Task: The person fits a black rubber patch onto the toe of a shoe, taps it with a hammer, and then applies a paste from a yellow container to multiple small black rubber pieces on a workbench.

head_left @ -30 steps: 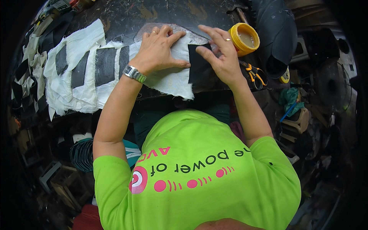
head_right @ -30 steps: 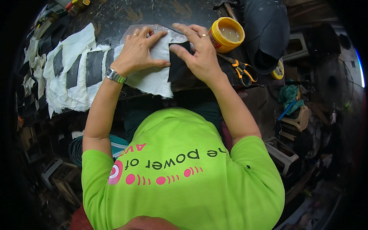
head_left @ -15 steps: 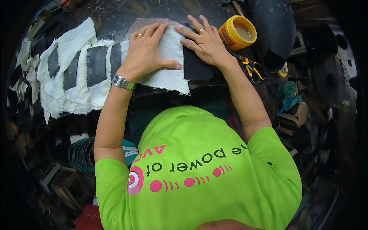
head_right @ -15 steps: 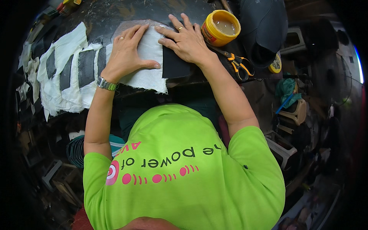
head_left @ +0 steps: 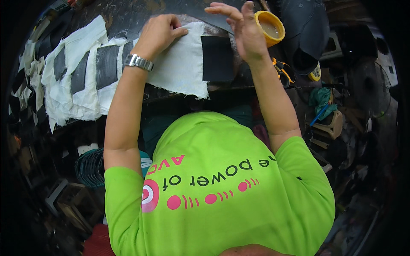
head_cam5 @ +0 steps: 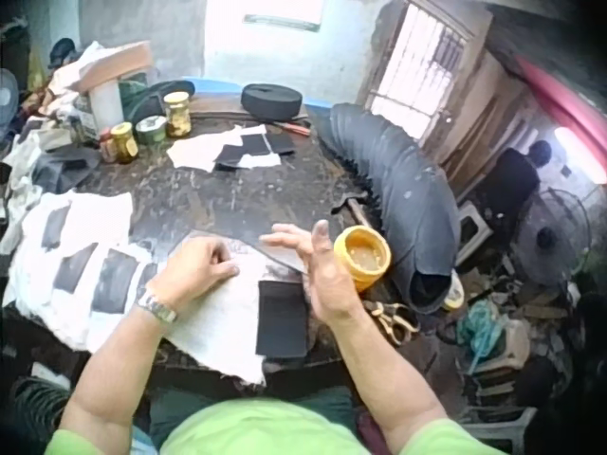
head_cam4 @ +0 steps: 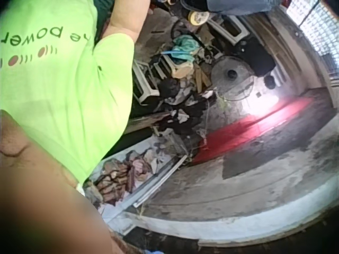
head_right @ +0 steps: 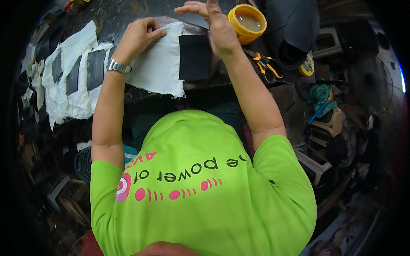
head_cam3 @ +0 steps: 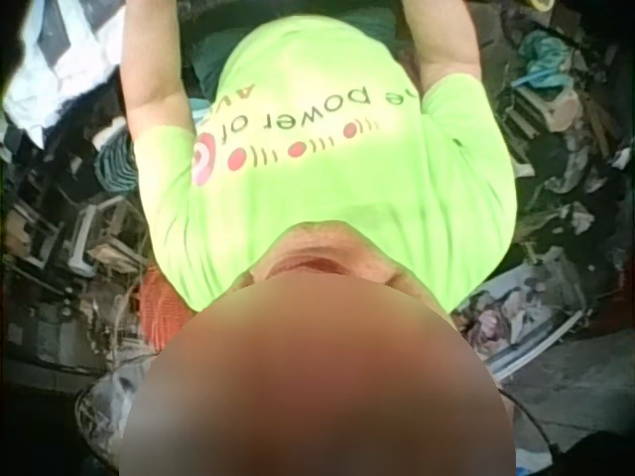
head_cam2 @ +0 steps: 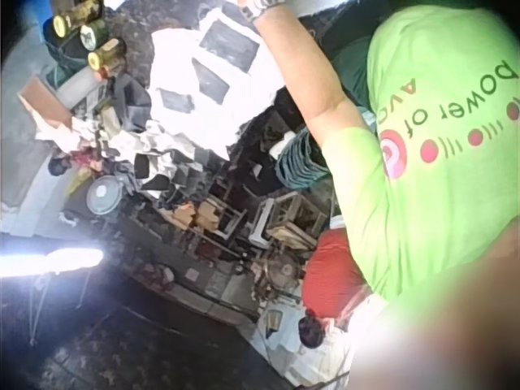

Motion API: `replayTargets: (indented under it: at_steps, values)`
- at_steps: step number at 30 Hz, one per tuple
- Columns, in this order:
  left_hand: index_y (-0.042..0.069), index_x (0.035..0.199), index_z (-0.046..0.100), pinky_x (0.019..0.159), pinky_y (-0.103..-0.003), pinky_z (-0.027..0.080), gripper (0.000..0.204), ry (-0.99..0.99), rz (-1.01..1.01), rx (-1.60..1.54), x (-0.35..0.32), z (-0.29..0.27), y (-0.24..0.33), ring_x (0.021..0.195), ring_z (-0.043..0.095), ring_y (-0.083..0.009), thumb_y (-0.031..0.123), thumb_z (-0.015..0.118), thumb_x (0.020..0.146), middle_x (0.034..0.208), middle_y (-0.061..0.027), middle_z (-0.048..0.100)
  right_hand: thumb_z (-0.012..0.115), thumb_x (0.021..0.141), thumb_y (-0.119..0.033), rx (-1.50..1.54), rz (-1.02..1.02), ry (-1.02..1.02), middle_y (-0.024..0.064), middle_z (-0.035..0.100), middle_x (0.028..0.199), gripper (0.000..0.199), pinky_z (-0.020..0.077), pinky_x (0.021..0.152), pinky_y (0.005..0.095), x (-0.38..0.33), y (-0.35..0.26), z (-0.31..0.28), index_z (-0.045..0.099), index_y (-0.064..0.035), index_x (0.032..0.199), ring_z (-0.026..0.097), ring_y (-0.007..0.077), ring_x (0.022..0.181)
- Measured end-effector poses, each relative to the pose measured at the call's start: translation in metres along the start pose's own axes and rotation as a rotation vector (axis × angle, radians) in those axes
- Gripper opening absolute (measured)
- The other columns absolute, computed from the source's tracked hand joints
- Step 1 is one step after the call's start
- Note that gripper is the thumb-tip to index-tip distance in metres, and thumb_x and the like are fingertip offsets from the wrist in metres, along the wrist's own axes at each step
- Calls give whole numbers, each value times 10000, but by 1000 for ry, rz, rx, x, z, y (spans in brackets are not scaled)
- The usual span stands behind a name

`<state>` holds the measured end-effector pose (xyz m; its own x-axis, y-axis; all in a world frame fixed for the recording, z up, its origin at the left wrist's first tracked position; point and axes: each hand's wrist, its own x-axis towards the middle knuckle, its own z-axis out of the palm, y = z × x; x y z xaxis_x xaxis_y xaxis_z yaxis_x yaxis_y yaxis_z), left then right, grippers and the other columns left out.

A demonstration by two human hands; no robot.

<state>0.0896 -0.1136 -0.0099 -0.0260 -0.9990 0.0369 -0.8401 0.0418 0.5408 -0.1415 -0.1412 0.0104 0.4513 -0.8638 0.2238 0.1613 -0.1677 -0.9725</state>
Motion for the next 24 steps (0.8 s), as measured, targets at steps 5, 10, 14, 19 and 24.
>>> replayTargets:
  at_steps: [5,10,14,19,24]
  values:
    - [48,1058,703,765,-340,541,265,249,208,-235,0,-13,10,816,690,-207,235,771,883,922,-138,728,389,998,-454,-243,-172,-96,146,573,1380,490,290,1132,475,-36,-22,1,677,-139,1237,400,344,1350]
    - [-9,966,663,703,-314,523,173,221,103,-398,5,-18,19,757,661,-161,136,735,905,820,-140,713,441,1030,-562,-867,-330,-282,95,500,1502,443,131,1191,623,-61,-5,2,790,-298,1100,258,426,1466]
    - [-5,973,667,708,-316,525,163,226,94,-356,7,-1,11,769,667,-164,120,739,896,848,-145,717,555,948,-597,-1309,-443,-327,55,479,1529,387,103,1170,687,-83,9,12,756,-354,1171,209,342,1523]
    - [68,1073,713,772,-330,545,260,280,185,-243,19,22,-16,803,694,-221,240,776,888,950,-117,747,576,894,-627,-1448,-405,-343,57,346,1616,612,126,1132,741,-107,9,19,550,-339,1434,202,330,1533]
    - [22,1078,677,791,-324,532,254,259,208,-116,18,9,-8,875,692,-199,151,773,881,989,-101,742,628,893,-576,-1174,-366,-507,90,436,1544,419,139,1132,729,-111,-20,15,755,-262,1139,241,378,1508]
